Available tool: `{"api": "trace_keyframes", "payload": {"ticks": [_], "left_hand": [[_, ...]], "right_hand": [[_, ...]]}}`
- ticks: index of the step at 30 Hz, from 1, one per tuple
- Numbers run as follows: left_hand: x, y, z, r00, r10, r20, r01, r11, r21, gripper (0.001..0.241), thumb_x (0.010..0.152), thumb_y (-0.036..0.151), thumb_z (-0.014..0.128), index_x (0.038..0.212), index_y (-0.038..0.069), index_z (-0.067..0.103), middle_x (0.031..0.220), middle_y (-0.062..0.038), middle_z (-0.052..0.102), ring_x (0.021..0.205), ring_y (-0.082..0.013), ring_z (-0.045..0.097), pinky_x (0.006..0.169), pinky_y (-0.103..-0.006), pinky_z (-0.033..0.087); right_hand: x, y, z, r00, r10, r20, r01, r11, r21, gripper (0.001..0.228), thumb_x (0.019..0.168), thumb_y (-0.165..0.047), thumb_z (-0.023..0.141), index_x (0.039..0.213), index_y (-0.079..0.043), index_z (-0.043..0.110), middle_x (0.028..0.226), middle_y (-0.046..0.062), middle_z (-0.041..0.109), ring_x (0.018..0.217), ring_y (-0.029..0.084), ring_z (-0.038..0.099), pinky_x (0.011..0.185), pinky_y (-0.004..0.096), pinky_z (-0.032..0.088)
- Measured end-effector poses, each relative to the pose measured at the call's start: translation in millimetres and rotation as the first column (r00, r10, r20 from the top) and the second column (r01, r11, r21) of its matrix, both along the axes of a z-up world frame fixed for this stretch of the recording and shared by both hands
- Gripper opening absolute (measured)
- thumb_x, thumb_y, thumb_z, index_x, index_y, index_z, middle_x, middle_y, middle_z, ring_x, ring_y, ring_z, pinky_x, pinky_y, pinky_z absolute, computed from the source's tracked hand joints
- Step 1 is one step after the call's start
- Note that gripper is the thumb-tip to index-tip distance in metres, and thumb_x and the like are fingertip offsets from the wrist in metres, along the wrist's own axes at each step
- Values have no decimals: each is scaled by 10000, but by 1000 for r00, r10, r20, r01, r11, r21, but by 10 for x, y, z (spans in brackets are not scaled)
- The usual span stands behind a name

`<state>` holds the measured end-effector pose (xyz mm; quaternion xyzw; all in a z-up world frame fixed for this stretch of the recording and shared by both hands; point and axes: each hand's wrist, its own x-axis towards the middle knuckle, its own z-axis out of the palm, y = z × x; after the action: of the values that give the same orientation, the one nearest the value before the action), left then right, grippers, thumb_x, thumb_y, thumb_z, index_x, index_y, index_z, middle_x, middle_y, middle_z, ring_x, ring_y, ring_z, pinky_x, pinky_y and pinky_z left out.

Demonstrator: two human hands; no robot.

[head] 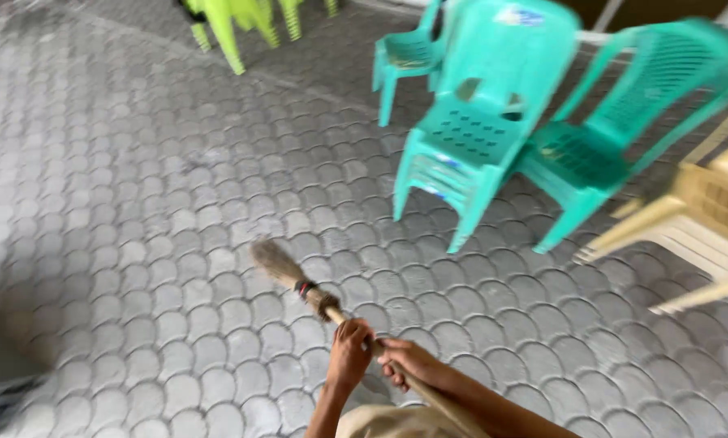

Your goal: Sweeping the outdoor paved area with a broom.

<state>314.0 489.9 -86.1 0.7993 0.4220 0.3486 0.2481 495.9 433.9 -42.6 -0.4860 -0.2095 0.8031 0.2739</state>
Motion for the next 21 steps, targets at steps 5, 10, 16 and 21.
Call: {"api": "trace_keyframes", "payload": {"ticks": [5, 10, 16, 21], "left_hand": [[-726, 1116, 436, 980, 181, -81, -192, 967, -166, 226, 758, 79, 784, 971, 108, 715, 1112, -48, 692, 978, -224, 650, 852, -367, 544], [-1103, 2350, 642, 889, 458, -5, -440, 850, -290, 129, 810, 16, 705, 906, 85, 755, 748, 0, 772, 619, -99, 669, 592, -254, 550], [-1123, 3905, 108, 830, 556, -52, -545, 785, -294, 151, 961, 55, 589, 952, 76, 738, 736, -32, 783, 550, -96, 714, 438, -226, 553], [-917, 4985, 320, 748, 653, -119, -637, 655, -407, 263, 1050, 295, 570, 899, 107, 674, 622, -97, 745, 628, -336, 714, 704, -443, 551]], "right_hand": [[-386, 1162, 523, 1000, 4, -10, -4, 998, -60, 568, 909, -138, 549, 1475, -92, 539, 743, 33, 563, 513, 93, 455, 419, 246, 339], [-397, 2375, 429, 999, -49, -1, 49, 991, -122, 578, 913, -164, 542, 1490, -140, 547, 754, 37, 525, 511, 92, 421, 433, 265, 318], [48, 4175, -386, 998, 0, -64, -6, 996, -87, 678, 922, -247, 496, 1584, -178, 364, 750, -15, 539, 514, 60, 443, 407, 227, 351], [364, 5702, -173, 984, -17, 177, 38, 992, -121, 640, 900, -342, 642, 1468, -91, 484, 829, 72, 549, 615, 155, 587, 464, 328, 550]]}}
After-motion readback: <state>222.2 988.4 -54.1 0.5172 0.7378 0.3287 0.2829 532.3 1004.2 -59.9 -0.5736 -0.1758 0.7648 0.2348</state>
